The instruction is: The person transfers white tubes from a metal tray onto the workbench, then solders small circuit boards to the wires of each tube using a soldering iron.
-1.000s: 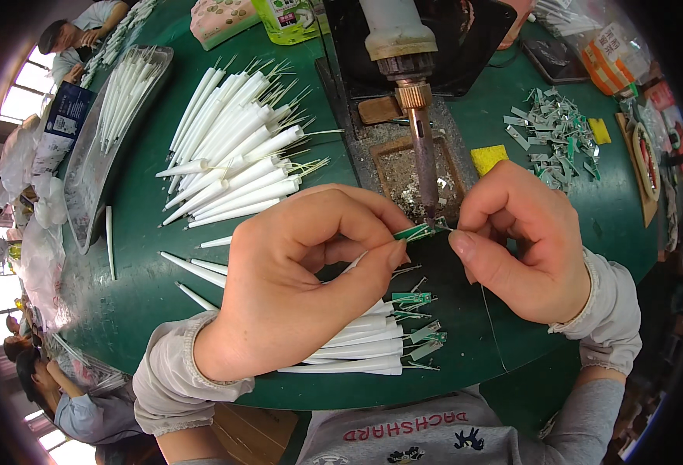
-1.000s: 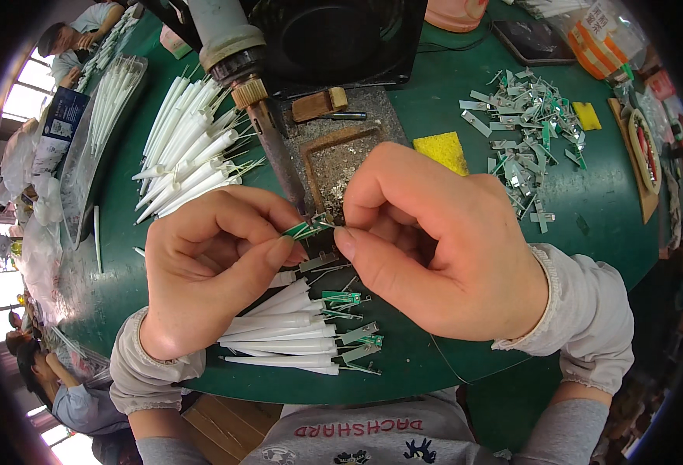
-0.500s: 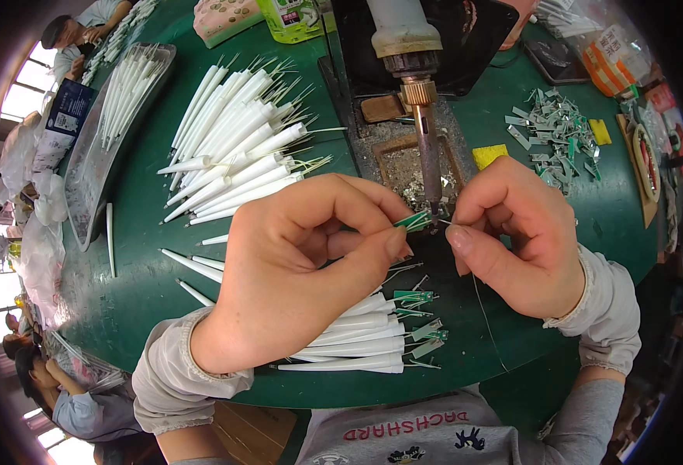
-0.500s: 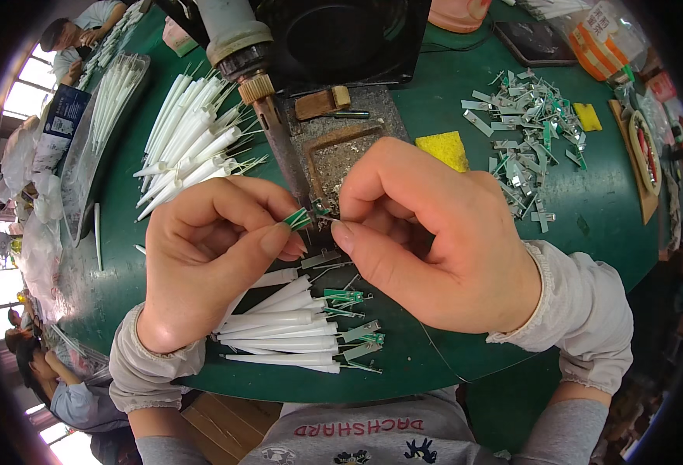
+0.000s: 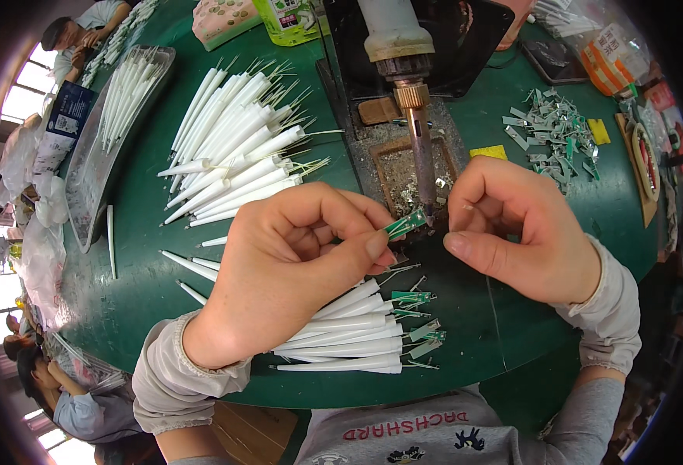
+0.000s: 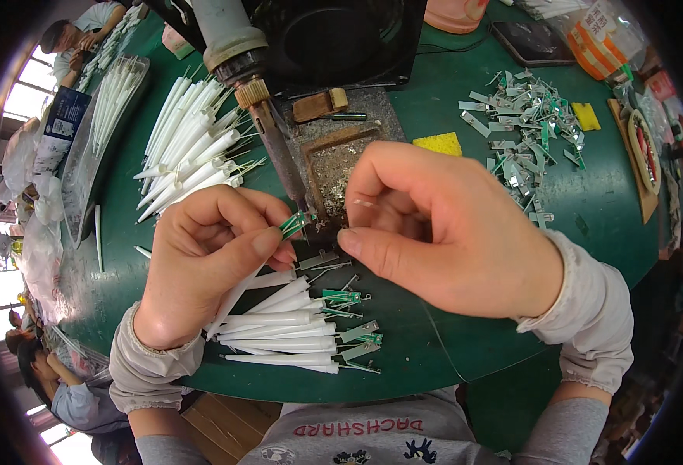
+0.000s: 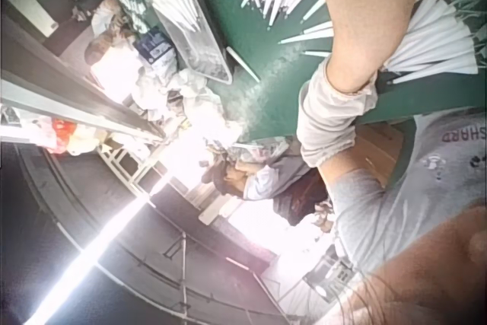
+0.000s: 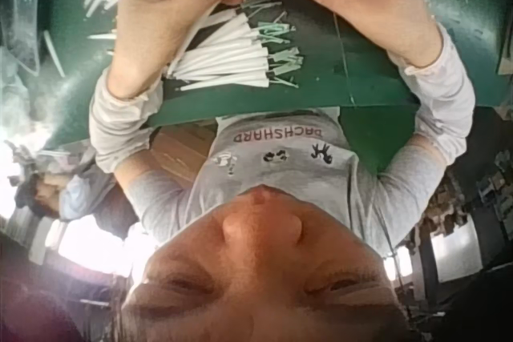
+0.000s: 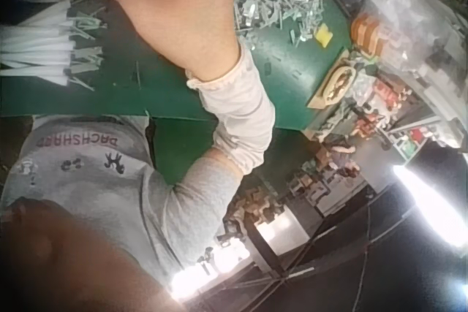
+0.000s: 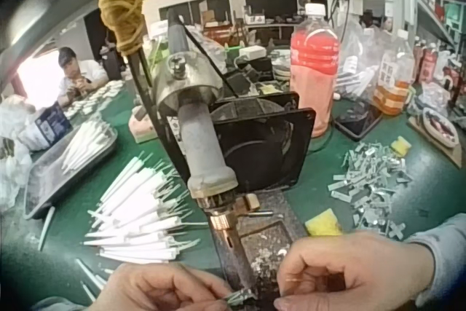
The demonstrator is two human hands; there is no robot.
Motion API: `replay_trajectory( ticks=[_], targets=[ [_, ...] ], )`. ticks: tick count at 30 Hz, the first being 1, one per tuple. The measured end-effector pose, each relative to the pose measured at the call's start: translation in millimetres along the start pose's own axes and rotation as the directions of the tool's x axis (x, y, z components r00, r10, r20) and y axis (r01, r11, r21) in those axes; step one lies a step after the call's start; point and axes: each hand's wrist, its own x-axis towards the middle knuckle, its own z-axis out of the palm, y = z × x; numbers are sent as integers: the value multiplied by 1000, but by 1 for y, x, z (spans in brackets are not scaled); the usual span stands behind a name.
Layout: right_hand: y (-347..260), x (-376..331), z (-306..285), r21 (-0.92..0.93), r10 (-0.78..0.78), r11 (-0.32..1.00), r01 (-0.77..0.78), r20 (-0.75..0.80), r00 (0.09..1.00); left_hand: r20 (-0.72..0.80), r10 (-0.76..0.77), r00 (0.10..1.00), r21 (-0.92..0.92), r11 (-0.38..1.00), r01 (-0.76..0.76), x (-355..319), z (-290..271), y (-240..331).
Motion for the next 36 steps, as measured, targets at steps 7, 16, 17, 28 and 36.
replay_trajectory(
  ticks=[7, 16, 17, 28, 36],
  targets=[
    [-7, -3, -43, -763, -390, 643, -63, -397, 831, 38, -13, 999, 104, 995, 9, -6, 4, -1],
    [28, 10, -59, -963, -461, 242, -119, -222, 859, 528, 424, 735, 589, 440, -677, -24, 15, -21],
    [33, 12, -62, -970, -473, 212, -120, -209, 856, 602, 429, 674, 591, 329, -737, -26, 17, -24],
    [36, 16, -62, -974, -486, 220, -58, -161, 859, 533, 410, 740, 749, 179, -638, -26, 13, -13],
    [39, 14, -62, -978, -539, 184, -100, -185, 821, 322, 366, 873, 915, -356, -189, -8, -14, -3]
  ],
)
